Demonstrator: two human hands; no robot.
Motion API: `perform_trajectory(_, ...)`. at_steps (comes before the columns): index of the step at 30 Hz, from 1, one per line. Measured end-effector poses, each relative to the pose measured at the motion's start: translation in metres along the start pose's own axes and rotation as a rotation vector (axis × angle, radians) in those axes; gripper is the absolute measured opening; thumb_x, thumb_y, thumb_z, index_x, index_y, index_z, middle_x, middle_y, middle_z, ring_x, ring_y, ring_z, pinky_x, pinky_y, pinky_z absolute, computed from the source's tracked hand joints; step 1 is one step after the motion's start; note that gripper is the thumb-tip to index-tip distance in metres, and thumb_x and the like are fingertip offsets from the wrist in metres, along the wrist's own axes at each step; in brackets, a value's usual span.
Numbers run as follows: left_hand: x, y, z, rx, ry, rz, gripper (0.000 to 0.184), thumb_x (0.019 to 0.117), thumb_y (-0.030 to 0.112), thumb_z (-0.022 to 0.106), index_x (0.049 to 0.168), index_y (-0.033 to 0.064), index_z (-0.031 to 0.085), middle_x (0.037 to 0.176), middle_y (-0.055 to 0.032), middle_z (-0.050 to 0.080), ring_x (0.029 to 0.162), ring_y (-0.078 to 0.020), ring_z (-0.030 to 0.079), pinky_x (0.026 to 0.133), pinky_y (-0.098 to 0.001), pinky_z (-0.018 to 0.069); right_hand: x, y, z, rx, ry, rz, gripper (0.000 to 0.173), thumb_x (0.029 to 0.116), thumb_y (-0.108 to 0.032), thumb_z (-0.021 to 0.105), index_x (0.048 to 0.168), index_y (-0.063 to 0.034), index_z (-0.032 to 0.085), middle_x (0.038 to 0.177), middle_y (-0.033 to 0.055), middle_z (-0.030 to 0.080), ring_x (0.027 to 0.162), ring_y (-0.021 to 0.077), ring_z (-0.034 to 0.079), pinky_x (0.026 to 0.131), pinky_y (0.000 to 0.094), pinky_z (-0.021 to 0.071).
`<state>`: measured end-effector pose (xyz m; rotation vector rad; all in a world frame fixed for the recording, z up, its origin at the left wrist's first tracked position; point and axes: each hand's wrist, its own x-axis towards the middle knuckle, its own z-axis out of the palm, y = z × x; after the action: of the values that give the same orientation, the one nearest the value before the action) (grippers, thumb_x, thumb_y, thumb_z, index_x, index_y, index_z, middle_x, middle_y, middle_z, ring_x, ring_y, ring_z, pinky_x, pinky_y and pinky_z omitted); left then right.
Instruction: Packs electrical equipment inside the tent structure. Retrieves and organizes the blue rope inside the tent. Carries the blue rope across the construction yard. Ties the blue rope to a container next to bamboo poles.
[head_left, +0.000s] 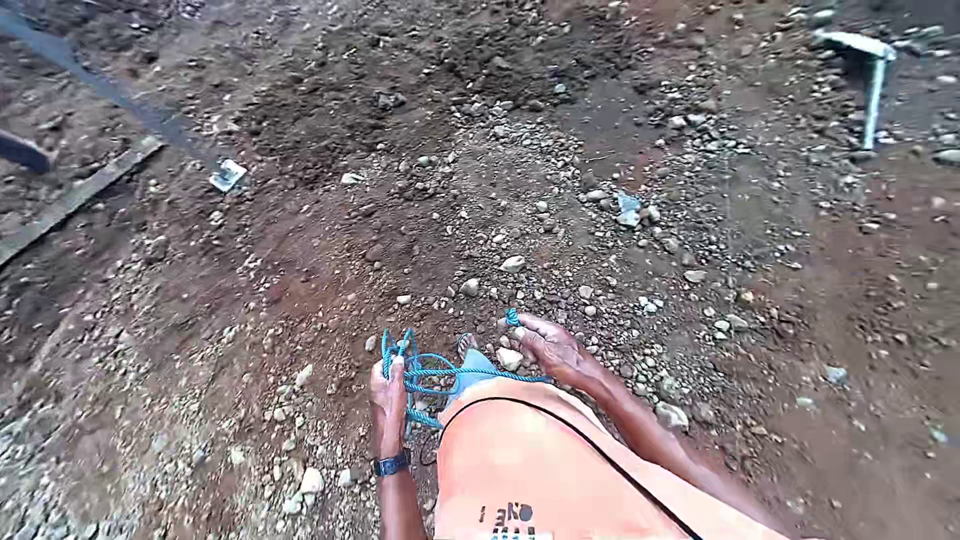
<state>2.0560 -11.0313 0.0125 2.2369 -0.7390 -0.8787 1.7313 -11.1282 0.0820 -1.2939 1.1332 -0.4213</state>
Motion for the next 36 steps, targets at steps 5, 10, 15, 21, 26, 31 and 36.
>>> perform_trajectory(5,0.131,0.160,0.048,0.140,-0.197,0.269,0.045,0.1015,0.042,0.061,0.131,0.0085,0.062,0.100,-0.0108,0.071,0.086,-0.0208,0.068,0.079,-0.0469,0.0578,0.068,-0.032,-0.073,0.155,0.265,0.035,0.039,0.1092,-0.032,0.042,0.140,-0.0189,0.062,0.072,0.0032,0.056,0.053,0.0158,0.048,0.050,0.0347,0.0447)
perform_trajectory(10,0.215,0.289,0.118,0.229,-0.330,0.477,0.045,0.1009,0.044,0.062,0.133,0.0121,0.062,0.108,-0.0087,0.072,0.096,-0.0198,0.070,0.088,-0.0488,0.0576,0.134,-0.042,-0.147,0.330,0.474,0.087,0.039,0.1095,-0.031,0.042,0.139,-0.0149,0.062,0.070,0.0035,0.054,0.050,0.0150,0.046,0.045,0.0325,0.0435)
perform_trajectory(15,0.271,0.373,0.205,0.140,-0.354,0.507,0.041,0.0997,0.043,0.064,0.128,0.0126,0.065,0.097,-0.0051,0.072,0.085,-0.0156,0.069,0.079,-0.0439,0.0589,0.215,-0.047,-0.245,0.398,0.556,0.056,0.039,0.1098,-0.030,0.041,0.138,-0.0133,0.062,0.069,0.0026,0.054,0.049,0.0136,0.045,0.044,0.0306,0.0425)
perform_trajectory(21,0.327,0.458,0.308,0.047,-0.337,0.397,0.035,0.1007,0.034,0.065,0.123,0.0072,0.067,0.093,-0.0087,0.072,0.081,-0.0186,0.068,0.076,-0.0437,0.0584,0.316,-0.060,-0.389,0.463,0.665,0.063,0.038,0.1098,-0.032,0.042,0.138,-0.0124,0.059,0.069,0.0039,0.054,0.048,0.0152,0.046,0.044,0.0322,0.0426)
perform_trajectory(26,0.362,0.538,0.364,0.024,-0.362,0.364,0.037,0.1003,0.036,0.065,0.123,0.0078,0.068,0.092,-0.0094,0.072,0.078,-0.0196,0.068,0.072,-0.0444,0.0573,0.373,-0.111,-0.497,0.503,0.762,0.047,0.031,0.1104,-0.026,0.039,0.127,-0.0074,0.057,0.068,0.0031,0.056,0.045,0.0128,0.046,0.042,0.0292,0.0424)
perform_trajectory(31,0.405,0.602,0.410,-0.094,-0.364,0.367,0.036,0.1001,0.036,0.065,0.124,0.0080,0.068,0.095,-0.0088,0.073,0.082,-0.0179,0.070,0.075,-0.0417,0.0597,0.428,-0.137,-0.578,0.533,0.791,-0.131,0.036,0.1103,-0.027,0.038,0.135,-0.0088,0.057,0.068,0.0057,0.056,0.044,0.0159,0.049,0.039,0.0309,0.0461)
perform_trajectory(36,0.470,0.664,0.466,-0.118,-0.386,0.352,0.033,0.1007,0.033,0.065,0.121,0.0081,0.069,0.091,-0.0074,0.073,0.077,-0.0165,0.069,0.071,-0.0394,0.0597,0.500,-0.139,-0.634,0.603,0.849,-0.167,0.036,0.1103,-0.029,0.039,0.135,-0.0121,0.059,0.062,0.0016,0.047,0.040,0.0122,0.041,0.036,0.0282,0.0395)
